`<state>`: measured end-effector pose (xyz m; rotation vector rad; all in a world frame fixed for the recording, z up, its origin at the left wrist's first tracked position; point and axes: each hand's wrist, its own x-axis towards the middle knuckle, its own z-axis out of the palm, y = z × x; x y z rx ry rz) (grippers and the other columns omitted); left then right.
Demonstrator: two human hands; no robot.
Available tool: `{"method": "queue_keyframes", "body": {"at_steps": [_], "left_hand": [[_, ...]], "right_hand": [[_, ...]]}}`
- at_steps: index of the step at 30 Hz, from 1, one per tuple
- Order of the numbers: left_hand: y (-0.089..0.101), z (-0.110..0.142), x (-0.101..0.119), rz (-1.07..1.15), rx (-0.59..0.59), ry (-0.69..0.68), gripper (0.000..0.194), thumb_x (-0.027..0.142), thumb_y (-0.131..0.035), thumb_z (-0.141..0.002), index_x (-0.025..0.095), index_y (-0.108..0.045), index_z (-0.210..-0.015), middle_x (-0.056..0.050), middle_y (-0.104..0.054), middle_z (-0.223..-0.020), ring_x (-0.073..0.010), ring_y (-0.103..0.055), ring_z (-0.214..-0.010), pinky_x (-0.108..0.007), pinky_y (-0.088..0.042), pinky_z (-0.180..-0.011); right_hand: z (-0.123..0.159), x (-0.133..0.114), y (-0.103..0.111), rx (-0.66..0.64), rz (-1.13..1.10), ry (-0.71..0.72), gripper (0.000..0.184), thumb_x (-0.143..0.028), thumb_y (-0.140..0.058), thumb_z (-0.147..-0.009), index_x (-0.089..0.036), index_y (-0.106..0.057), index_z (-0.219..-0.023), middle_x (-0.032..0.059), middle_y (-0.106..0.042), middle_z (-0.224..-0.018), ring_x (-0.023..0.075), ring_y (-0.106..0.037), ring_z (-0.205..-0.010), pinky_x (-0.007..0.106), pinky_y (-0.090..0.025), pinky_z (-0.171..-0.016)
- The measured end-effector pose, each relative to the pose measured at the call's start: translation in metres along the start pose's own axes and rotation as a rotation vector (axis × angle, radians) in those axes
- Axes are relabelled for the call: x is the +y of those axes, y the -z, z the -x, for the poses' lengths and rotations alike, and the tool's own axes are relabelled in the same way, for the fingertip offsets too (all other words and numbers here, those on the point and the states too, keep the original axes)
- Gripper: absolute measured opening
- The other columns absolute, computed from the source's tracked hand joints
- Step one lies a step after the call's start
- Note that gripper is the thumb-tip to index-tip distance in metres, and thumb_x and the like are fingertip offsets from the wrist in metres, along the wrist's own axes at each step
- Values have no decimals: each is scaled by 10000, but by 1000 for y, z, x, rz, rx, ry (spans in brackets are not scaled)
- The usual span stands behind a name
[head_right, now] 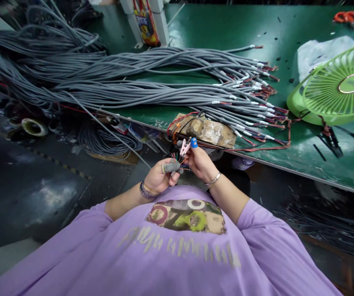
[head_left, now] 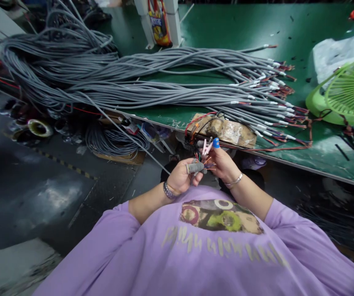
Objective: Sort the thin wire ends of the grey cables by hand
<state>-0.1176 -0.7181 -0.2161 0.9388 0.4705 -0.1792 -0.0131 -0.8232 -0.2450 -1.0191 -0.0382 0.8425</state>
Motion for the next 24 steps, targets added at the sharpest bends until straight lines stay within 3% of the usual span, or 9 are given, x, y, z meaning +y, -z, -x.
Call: {"method": "queue_keyframes", "body": {"at_steps": [3, 7, 14, 19, 24], "left_hand": [[-1, -2, -1, 6, 8, 12, 376, 405, -818, -543, 160, -563, -673, 22, -555, -453, -80, -440, -336, -189, -303, -306], [-1, -3, -1, 11, 27, 13, 389, 395, -833, -527, 150, -572, -682, 21, -570, -474, -76, -446, -341, -187, -319, -304], [1, -2, -4, -2, 33, -3, 393, 404, -830, -548, 146, -571, -691, 15, -583, -503, -76, -462, -360, -187, -319, -312], [2, 6, -6, -37, 24, -41, 405, 458, -814, -580, 152, -566, -672, 7, -583, -466, -82, -458, -329, -191, -325, -320], [-2, 10, -7, -33, 71, -98, 376, 446, -801, -605, 153, -577, -678, 9, -598, -470, -81, -467, -324, -188, -343, -334]], "right_hand": [[-4, -2, -2, -2, -128, -93, 561, -736, -741, -644, -196, -628, -746, 0, -646, -660, 115, -553, -566, 242, -458, -503], [-6, -1, -3, 7, -209, -68, 479, -648, -782, -674, -195, -637, -738, -8, -677, -657, 113, -592, -570, 237, -489, -538], [-3, 0, -4, 15, -265, -103, 503, -704, -705, -719, -208, -636, -763, -11, -689, -689, 102, -570, -544, 225, -463, -499], [3, -4, -4, -47, -239, -176, 570, -762, -591, -774, -195, -653, -781, 29, -711, -763, 121, -583, -572, 241, -466, -501], [7, -10, -4, -87, -220, -157, 447, -641, -627, -829, -198, -673, -809, 25, -712, -779, 123, -579, -592, 251, -463, -541]]}}
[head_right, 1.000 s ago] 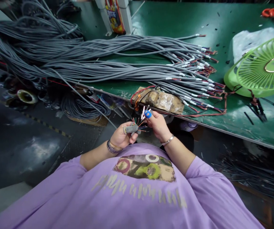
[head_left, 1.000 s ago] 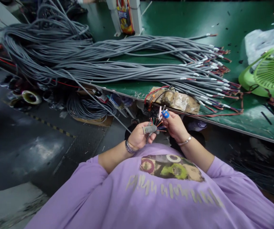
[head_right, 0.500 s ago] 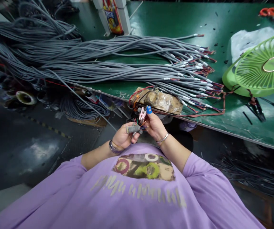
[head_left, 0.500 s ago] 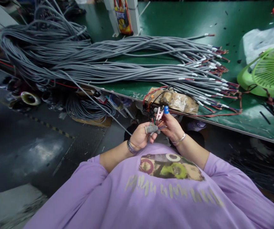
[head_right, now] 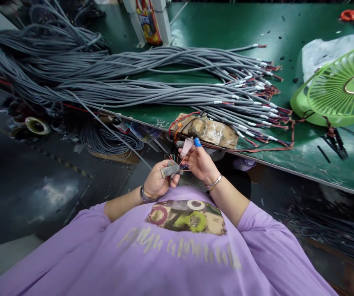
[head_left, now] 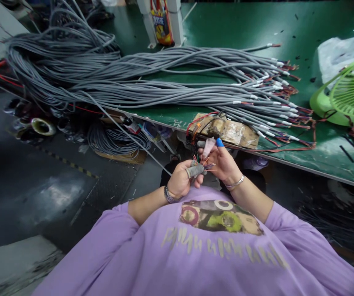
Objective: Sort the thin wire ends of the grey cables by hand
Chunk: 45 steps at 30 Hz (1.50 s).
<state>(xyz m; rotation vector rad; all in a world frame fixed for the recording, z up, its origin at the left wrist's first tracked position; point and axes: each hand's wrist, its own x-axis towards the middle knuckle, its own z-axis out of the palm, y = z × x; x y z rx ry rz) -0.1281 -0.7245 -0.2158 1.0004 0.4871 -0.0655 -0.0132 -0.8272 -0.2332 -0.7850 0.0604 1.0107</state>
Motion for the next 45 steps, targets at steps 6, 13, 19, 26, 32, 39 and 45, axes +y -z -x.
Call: {"method": "queue_keyframes", "body": {"at_steps": [6, 13, 19, 26, 32, 39, 45], "left_hand": [[-4, -5, -2, 15, 19, -47, 347, 423, -790, -615, 149, -586, -676, 10, -598, -476, -84, -472, -328, -195, -358, -338], [-4, -10, -1, 11, 37, -37, 388, 452, -804, -593, 155, -574, -687, 13, -596, -487, -85, -469, -337, -202, -360, -339], [-2, -12, -3, 27, 38, -29, 406, 458, -820, -572, 166, -561, -683, 23, -587, -476, -87, -461, -336, -201, -359, -335], [-2, -10, -5, 13, 41, -14, 393, 448, -815, -576, 158, -571, -680, 17, -588, -474, -84, -465, -334, -196, -355, -335], [0, -3, -4, -12, 34, -17, 395, 467, -804, -594, 158, -574, -682, 14, -588, -477, -82, -468, -339, -198, -349, -343], [1, 1, -8, 0, 93, -125, 388, 468, -806, -621, 160, -579, -681, 17, -612, -505, -81, -491, -356, -199, -397, -360], [0, -7, -15, -46, 100, -231, 348, 450, -783, -693, 154, -602, -723, 19, -640, -546, -82, -532, -382, -189, -424, -383]], "right_hand": [[-1, 5, 6, 41, 120, 198, 333, -522, -740, -785, -194, -680, -775, -10, -651, -676, 104, -529, -574, 251, -412, -554], [-12, 12, 8, 81, 129, 191, 524, -709, -680, -736, -186, -690, -770, 14, -676, -687, 122, -556, -588, 263, -445, -565], [-14, 8, 1, 81, 2, 110, 471, -656, -743, -718, -191, -674, -744, -4, -682, -664, 109, -565, -552, 244, -466, -524], [-17, 12, 4, 94, -41, 121, 475, -663, -733, -725, -195, -651, -756, -7, -686, -683, 97, -577, -565, 220, -473, -533], [-11, 12, 6, 52, -31, 44, 534, -758, -605, -765, -230, -649, -830, 13, -703, -797, 130, -600, -616, 264, -484, -574], [-3, 2, -1, 41, -2, 34, 450, -665, -646, -799, -216, -657, -815, 18, -713, -782, 128, -583, -608, 257, -467, -570], [-2, 8, 0, 94, 81, 196, 406, -560, -808, -687, -189, -656, -751, -7, -664, -691, 105, -548, -591, 235, -443, -554]]}}
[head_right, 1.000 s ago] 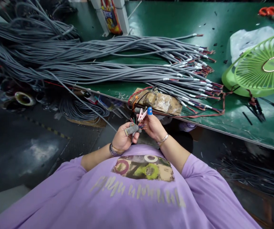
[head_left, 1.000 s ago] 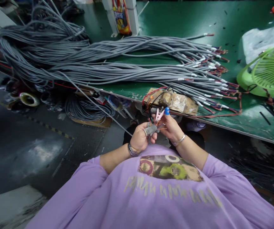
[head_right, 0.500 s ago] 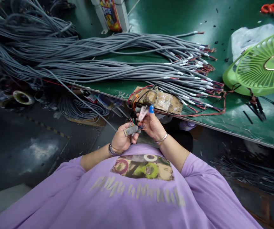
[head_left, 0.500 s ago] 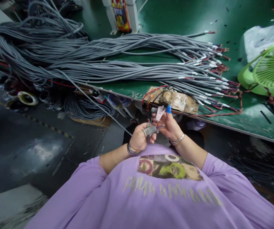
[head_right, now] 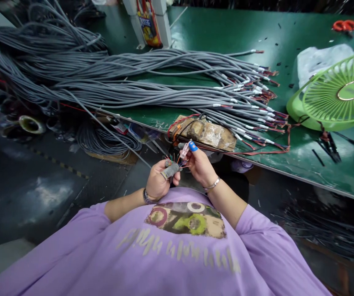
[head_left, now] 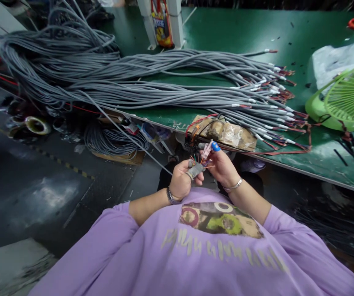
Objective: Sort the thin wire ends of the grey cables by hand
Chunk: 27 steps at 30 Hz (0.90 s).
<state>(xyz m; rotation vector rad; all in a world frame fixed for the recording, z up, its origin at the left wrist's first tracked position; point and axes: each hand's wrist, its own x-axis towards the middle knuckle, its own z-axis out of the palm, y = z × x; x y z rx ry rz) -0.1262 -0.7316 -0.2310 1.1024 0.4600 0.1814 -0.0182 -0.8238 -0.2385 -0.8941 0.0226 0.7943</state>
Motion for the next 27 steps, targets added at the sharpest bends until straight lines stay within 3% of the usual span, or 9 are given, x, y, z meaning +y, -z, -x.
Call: {"method": "queue_keyframes", "body": {"at_steps": [3, 5, 11, 27], "left_hand": [[2, -3, -4, -60, -9, -39, 346, 461, -766, -720, 153, -616, -758, 14, -653, -573, -84, -549, -405, -191, -444, -405], [4, -4, -6, -96, -6, -49, 351, 472, -758, -731, 152, -620, -769, 10, -657, -583, -85, -558, -417, -192, -452, -415], [5, -5, -6, -143, 11, -42, 375, 501, -750, -734, 152, -619, -769, 5, -654, -581, -83, -563, -421, -185, -457, -419], [0, -1, 0, -171, 17, 15, 364, 461, -788, -679, 145, -614, -730, 5, -636, -544, -87, -556, -408, -190, -473, -413]], "right_hand": [[-1, 4, 2, 19, 66, 88, 434, -576, -811, -677, -182, -635, -721, -36, -587, -611, 82, -491, -537, 219, -399, -507], [-2, 4, 3, 17, 74, 71, 463, -611, -800, -671, -186, -621, -719, -40, -575, -601, 81, -485, -525, 223, -398, -500], [-4, 0, 2, -16, 15, -33, 454, -613, -795, -685, -181, -663, -733, -14, -651, -662, 95, -563, -577, 233, -460, -542], [-2, 0, -3, 69, -49, -43, 357, -520, -808, -722, -184, -703, -780, 5, -704, -718, 107, -567, -580, 257, -467, -574]]}}
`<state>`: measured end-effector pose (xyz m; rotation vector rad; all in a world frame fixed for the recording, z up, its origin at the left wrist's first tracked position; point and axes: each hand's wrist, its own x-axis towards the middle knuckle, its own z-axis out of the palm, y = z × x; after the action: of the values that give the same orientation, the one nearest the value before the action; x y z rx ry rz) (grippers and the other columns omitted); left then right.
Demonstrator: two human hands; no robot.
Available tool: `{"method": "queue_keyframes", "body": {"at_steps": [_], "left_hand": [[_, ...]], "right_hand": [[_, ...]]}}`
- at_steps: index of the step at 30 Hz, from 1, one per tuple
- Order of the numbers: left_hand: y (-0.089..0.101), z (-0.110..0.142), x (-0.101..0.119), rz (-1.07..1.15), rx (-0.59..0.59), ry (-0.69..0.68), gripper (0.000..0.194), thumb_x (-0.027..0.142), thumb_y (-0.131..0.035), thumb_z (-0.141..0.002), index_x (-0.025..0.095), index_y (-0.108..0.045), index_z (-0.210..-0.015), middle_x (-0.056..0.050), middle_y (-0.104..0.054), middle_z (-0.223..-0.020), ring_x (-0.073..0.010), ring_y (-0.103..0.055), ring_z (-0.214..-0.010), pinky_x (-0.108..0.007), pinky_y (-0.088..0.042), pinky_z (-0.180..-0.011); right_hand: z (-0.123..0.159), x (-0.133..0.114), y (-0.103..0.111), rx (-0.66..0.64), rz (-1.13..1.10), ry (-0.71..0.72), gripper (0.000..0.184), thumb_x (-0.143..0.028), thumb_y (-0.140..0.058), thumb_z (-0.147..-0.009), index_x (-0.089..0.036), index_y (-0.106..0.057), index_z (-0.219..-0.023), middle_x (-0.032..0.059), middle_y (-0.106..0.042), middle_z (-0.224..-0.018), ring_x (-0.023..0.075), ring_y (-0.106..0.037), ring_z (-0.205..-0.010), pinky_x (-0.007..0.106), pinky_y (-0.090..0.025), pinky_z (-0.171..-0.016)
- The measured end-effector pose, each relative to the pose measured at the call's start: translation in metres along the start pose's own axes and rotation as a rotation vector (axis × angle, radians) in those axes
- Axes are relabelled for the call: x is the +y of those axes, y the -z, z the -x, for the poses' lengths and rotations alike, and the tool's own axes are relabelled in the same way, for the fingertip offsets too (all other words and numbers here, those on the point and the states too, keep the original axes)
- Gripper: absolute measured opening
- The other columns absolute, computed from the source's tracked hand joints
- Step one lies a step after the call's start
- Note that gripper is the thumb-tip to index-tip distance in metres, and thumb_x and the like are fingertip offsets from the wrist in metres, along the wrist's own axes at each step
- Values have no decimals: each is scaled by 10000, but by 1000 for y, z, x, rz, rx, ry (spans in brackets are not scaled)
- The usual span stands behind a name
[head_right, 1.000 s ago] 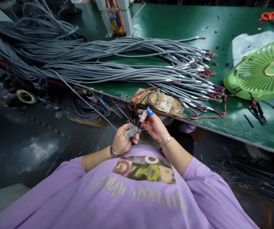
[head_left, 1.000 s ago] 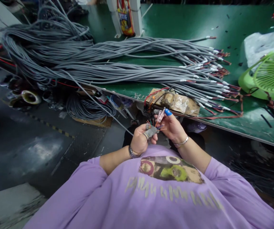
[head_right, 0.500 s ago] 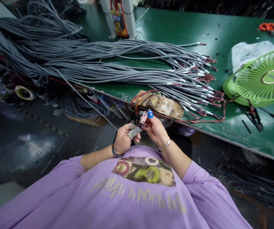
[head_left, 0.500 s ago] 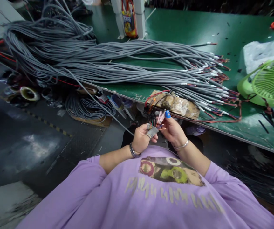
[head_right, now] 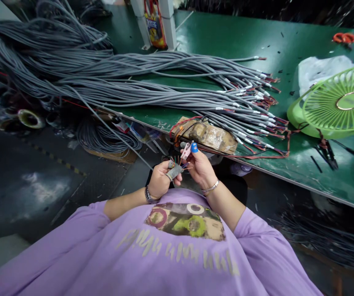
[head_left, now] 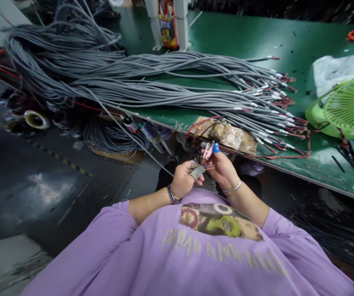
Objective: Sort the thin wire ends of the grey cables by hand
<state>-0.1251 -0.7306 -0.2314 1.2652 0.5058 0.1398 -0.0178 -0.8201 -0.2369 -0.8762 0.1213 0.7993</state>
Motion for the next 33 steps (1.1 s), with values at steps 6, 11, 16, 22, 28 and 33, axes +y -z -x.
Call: {"method": "queue_keyframes", "body": {"at_steps": [6, 11, 16, 22, 28, 33], "left_hand": [[-1, -1, 3, -9, -10, 4, 365, 463, -790, -670, 147, -611, -708, 6, -625, -533, -86, -547, -402, -189, -462, -401], [-1, -4, 4, -29, -6, -25, 336, 445, -769, -695, 151, -605, -702, 10, -619, -530, -84, -539, -399, -187, -454, -393], [-2, -6, 3, -39, -28, -32, 327, 437, -767, -700, 151, -609, -708, 14, -613, -528, -83, -534, -397, -187, -454, -388], [0, -3, 1, -41, -32, -32, 347, 462, -761, -712, 147, -614, -711, 8, -617, -533, -82, -534, -401, -189, -461, -395], [8, 1, -4, -29, -17, -62, 391, 517, -744, -726, 149, -612, -723, 2, -637, -551, -81, -542, -398, -181, -445, -389], [14, 0, -10, -33, -7, -74, 378, 506, -742, -730, 147, -628, -760, 5, -640, -550, -84, -540, -395, -188, -456, -390]], "right_hand": [[-2, 2, 2, -27, 17, 20, 383, -550, -806, -713, -188, -697, -780, 4, -690, -694, 105, -574, -578, 248, -459, -545], [-3, 3, 4, -21, -2, 11, 392, -549, -816, -697, -183, -714, -796, 17, -699, -700, 119, -584, -596, 258, -469, -557], [-3, 4, 5, -43, -2, 11, 416, -573, -819, -680, -184, -717, -787, 8, -699, -700, 110, -579, -583, 253, -475, -556], [-2, 4, 3, -18, -18, -8, 423, -575, -817, -679, -180, -714, -788, 19, -709, -731, 112, -568, -579, 255, -467, -543], [6, 0, 10, -203, 77, -136, 469, -587, -853, -599, -191, -706, -804, 38, -744, -845, 139, -634, -675, 265, -518, -597], [12, 2, 13, -301, 191, -84, 335, -260, -910, -585, -183, -709, -842, 3, -720, -801, 121, -627, -666, 247, -490, -602]]}}
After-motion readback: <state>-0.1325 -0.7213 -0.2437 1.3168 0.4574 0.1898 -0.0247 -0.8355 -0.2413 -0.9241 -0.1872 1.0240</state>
